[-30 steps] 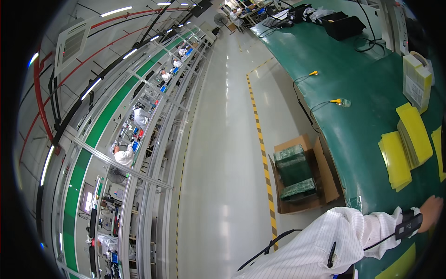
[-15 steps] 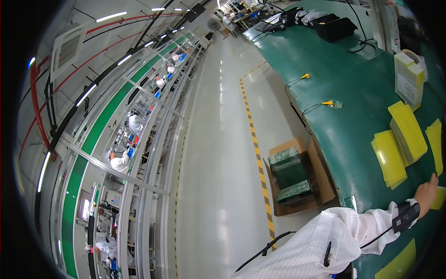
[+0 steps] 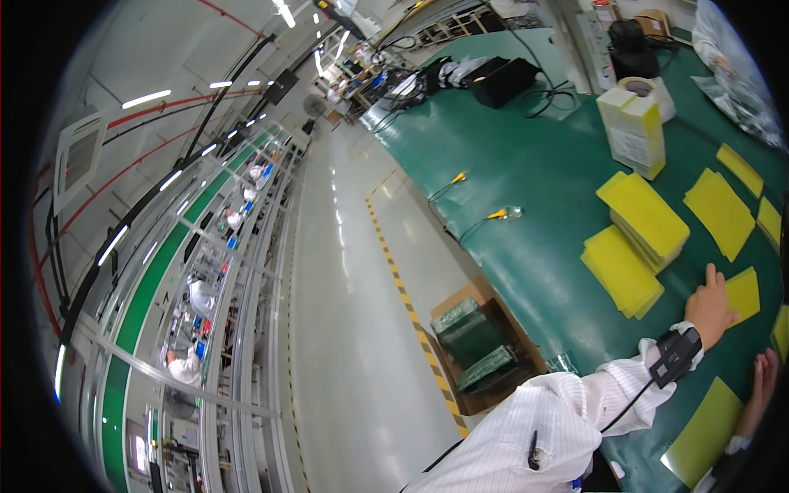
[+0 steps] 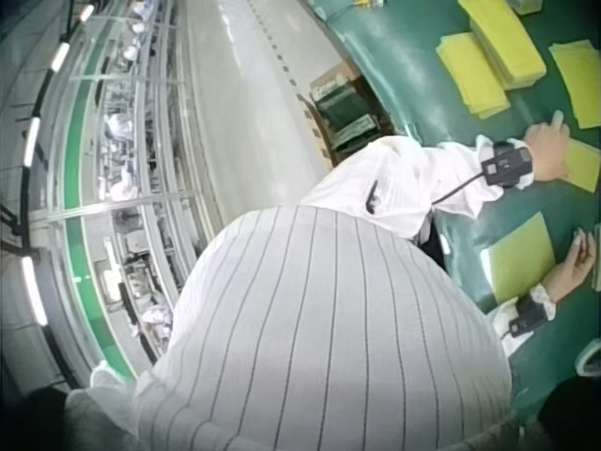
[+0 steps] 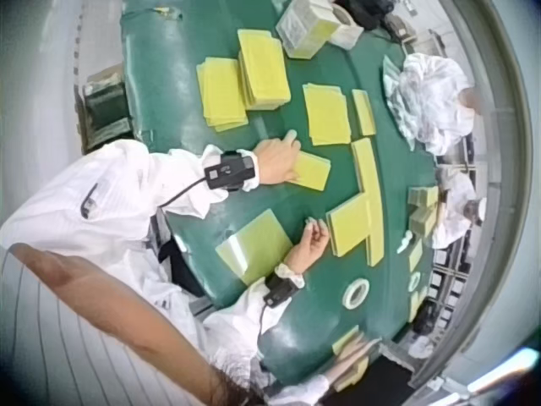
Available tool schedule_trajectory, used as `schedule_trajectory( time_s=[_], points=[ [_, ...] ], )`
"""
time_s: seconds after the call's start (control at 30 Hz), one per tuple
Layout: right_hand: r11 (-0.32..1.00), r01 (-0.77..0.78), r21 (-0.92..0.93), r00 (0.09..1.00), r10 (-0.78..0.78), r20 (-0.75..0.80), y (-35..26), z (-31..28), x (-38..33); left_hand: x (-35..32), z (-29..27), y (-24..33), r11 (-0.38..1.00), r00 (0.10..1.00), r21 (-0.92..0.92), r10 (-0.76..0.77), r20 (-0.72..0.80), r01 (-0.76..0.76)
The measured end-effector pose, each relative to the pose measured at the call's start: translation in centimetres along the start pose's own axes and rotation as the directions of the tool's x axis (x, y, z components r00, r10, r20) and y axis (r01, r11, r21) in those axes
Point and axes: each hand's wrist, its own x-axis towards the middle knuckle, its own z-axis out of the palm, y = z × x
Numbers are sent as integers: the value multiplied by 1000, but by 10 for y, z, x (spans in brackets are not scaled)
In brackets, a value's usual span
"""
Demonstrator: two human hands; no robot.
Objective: The worker is inspecting and stacking yellow semi-transparent sheets on an assembly line table.
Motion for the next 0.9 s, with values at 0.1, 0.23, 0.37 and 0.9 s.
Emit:
schedule_trajectory(
  time_s=[0.1, 0.23, 0.37, 0.9],
  points=[
    [986, -15, 166, 998, 5, 63, -9, 3, -2, -8, -17, 11, 996, 999, 82, 32, 40, -36],
    [988, -25, 152, 992, 7, 122, -27, 12, -3, -12, -26, 19, 978, 993, 205, 18, 113, -41],
    [988, -36, 151, 992, 17, 128, -41, 18, -3, -11, -27, 20, 978, 998, 204, 40, 46, -48],
    [969, -47, 243, 994, 21, 107, -68, 24, -7, -3, -14, 9, 858, 962, 481, 256, -94, -182]
  ],
)
